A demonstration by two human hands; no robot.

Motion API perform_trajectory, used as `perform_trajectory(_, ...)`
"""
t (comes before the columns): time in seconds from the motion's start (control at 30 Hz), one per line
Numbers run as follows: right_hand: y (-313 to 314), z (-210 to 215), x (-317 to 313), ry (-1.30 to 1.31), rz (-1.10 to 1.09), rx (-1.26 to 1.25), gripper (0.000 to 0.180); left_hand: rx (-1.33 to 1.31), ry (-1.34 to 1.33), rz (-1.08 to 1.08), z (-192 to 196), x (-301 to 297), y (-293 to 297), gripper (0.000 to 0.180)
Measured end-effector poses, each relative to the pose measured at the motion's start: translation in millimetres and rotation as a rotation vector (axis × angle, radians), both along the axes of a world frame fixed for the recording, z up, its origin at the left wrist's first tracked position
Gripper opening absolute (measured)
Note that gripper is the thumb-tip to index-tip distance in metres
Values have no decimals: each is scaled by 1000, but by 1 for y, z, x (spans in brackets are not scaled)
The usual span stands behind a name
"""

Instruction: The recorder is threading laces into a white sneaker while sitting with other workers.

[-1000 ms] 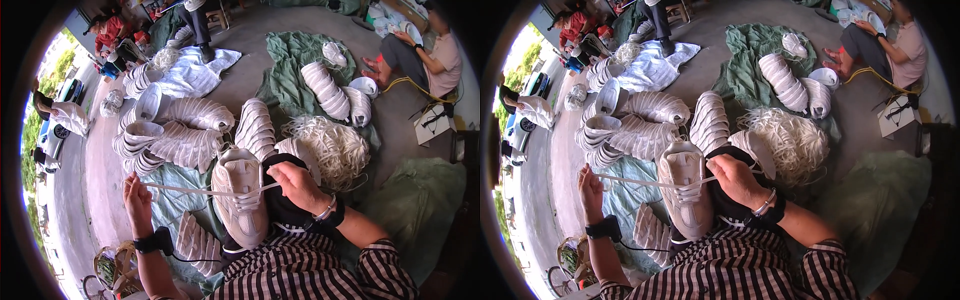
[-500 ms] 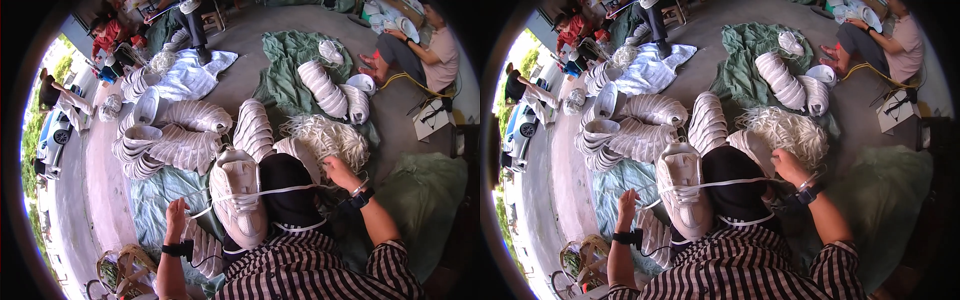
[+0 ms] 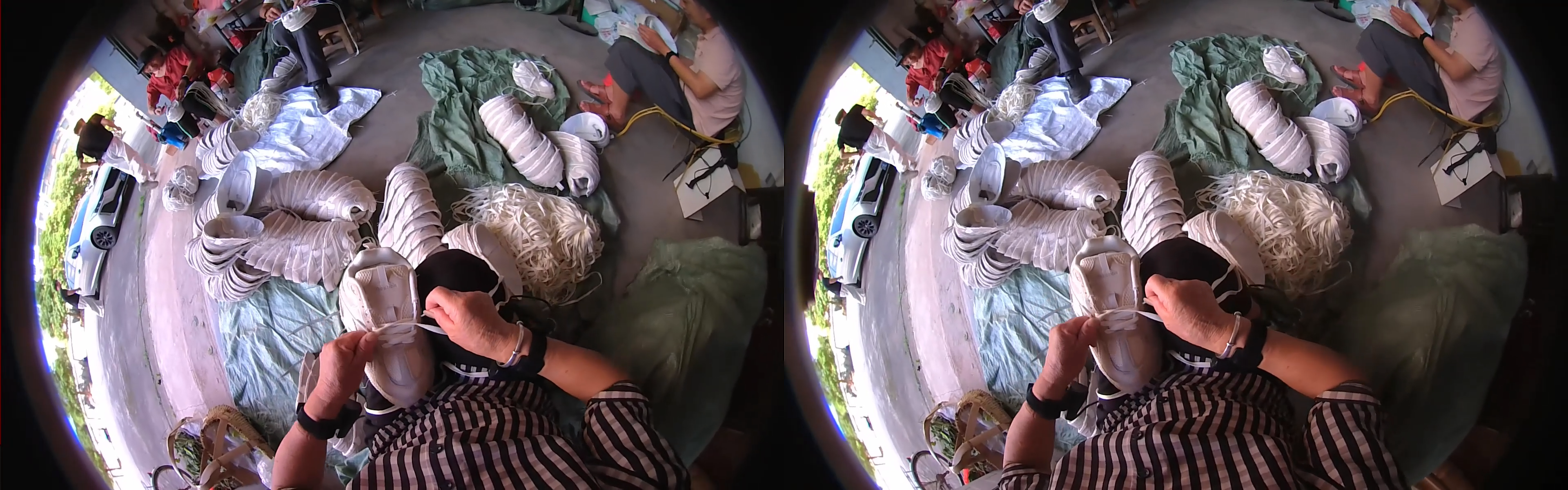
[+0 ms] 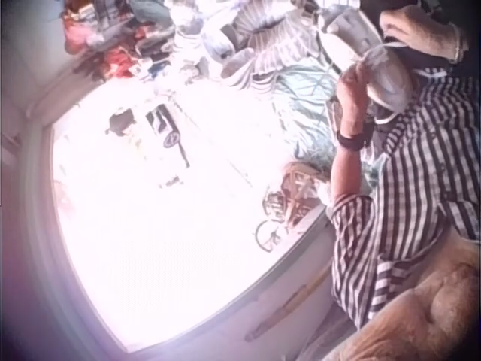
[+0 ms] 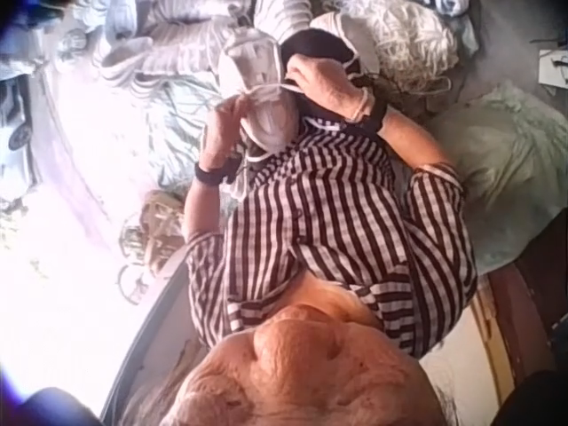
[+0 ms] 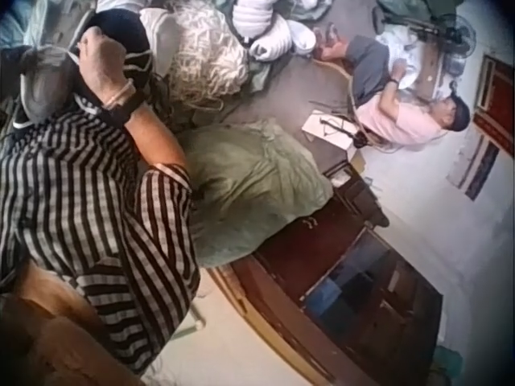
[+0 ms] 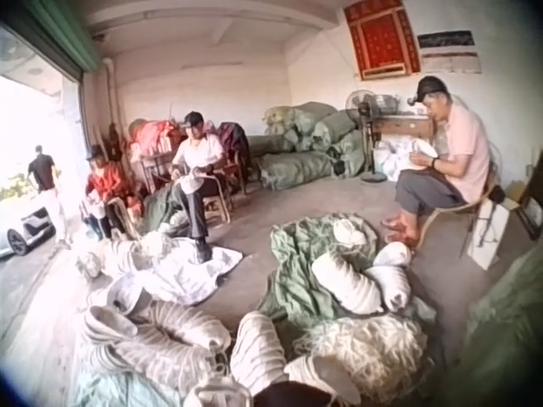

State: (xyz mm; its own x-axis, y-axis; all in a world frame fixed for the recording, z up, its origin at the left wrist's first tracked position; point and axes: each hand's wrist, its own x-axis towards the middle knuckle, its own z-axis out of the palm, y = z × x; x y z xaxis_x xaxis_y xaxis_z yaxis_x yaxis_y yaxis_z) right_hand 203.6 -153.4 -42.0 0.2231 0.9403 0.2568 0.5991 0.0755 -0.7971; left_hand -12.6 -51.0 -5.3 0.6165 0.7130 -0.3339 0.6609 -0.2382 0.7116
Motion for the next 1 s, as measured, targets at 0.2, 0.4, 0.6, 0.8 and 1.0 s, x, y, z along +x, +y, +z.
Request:
perform_trajectory(0.2, 5, -6, -7, -32, -30, 93, 9, 311, -436, 109, -6, 0, 8, 28)
perform_trajectory(0.4, 3, -6, -6, -243, 29, 45, 13, -187, -573, 318, -11, -7, 4, 24)
perform_trajectory(0.6, 10, 4, -14, 337, 30, -291, 15, -260, -374, 132, -10, -19, 1, 20)
perform_trajectory(0.8, 13, 1, -18, 671, 7, -416, 16, -257, -356, 73, -5, -17, 3, 22)
perform_trajectory(1.0, 19, -1, -26, 380, 8, -214, 10, -373, -394, 211, 0, -12, 3, 26)
